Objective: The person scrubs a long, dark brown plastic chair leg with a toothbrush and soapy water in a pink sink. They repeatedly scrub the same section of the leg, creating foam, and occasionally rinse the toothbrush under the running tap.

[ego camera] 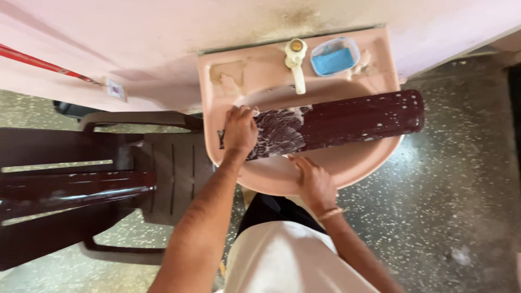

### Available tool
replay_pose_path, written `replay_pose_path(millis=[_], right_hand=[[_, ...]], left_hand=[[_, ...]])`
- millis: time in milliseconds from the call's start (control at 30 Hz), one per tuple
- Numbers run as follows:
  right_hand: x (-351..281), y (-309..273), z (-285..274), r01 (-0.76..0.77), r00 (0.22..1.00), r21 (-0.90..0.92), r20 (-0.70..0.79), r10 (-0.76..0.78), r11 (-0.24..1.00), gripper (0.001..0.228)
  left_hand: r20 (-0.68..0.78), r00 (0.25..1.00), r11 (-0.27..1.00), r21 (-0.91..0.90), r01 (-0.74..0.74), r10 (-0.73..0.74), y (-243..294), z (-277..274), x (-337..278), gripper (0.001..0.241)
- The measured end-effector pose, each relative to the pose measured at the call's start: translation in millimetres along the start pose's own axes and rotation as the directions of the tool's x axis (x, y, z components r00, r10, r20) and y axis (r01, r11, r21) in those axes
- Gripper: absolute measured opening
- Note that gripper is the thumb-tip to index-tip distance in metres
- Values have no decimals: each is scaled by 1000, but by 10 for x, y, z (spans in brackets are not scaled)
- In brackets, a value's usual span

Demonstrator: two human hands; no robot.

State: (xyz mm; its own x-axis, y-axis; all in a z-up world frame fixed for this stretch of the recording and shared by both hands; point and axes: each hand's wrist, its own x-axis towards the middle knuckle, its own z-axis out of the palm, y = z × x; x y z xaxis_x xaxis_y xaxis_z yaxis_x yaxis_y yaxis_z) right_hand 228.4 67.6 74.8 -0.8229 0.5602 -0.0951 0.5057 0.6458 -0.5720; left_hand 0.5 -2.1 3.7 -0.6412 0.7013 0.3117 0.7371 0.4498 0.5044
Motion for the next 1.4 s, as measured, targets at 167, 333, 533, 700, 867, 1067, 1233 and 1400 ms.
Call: replay_pose_path(millis=[167, 333, 533, 700, 867, 1067, 1233, 1400], right_hand=[[-70, 75, -137, -82, 991, 47, 107, 77, 995, 22], [-31, -45, 68, 8, 998, 71, 56, -12, 997, 35], [239, 157, 74, -127, 939, -79, 313, 146, 989, 31], [260, 284, 40, -196, 933, -59, 296, 205, 979, 22], [217, 143, 248, 64, 993, -4, 97, -63, 998, 20], [218, 510, -204, -225, 923, -110, 294, 248, 968, 23], [107, 423, 3, -207, 951, -4, 234, 202, 978, 29], [144, 390, 99, -378, 919, 56, 139, 368, 924, 25]], left_hand=[[21, 1000, 1000, 1, 11, -11, 28, 21, -1, 17], [16, 1000, 1000, 25, 1, -1, 27, -6, -14, 22], [65, 998, 999, 43, 14, -17, 30, 3, -19, 24], [59, 998, 998, 50, 33, -36, -23, 62, -31, 23], [97, 995, 996, 86, 29, -37, -40, 95, -30, 23], [86, 996, 997, 66, 33, -38, 19, 43, -36, 21], [83, 995, 998, 50, 43, -47, 51, 7, -15, 18], [95, 995, 997, 75, 16, -23, 65, -17, 20, 23]])
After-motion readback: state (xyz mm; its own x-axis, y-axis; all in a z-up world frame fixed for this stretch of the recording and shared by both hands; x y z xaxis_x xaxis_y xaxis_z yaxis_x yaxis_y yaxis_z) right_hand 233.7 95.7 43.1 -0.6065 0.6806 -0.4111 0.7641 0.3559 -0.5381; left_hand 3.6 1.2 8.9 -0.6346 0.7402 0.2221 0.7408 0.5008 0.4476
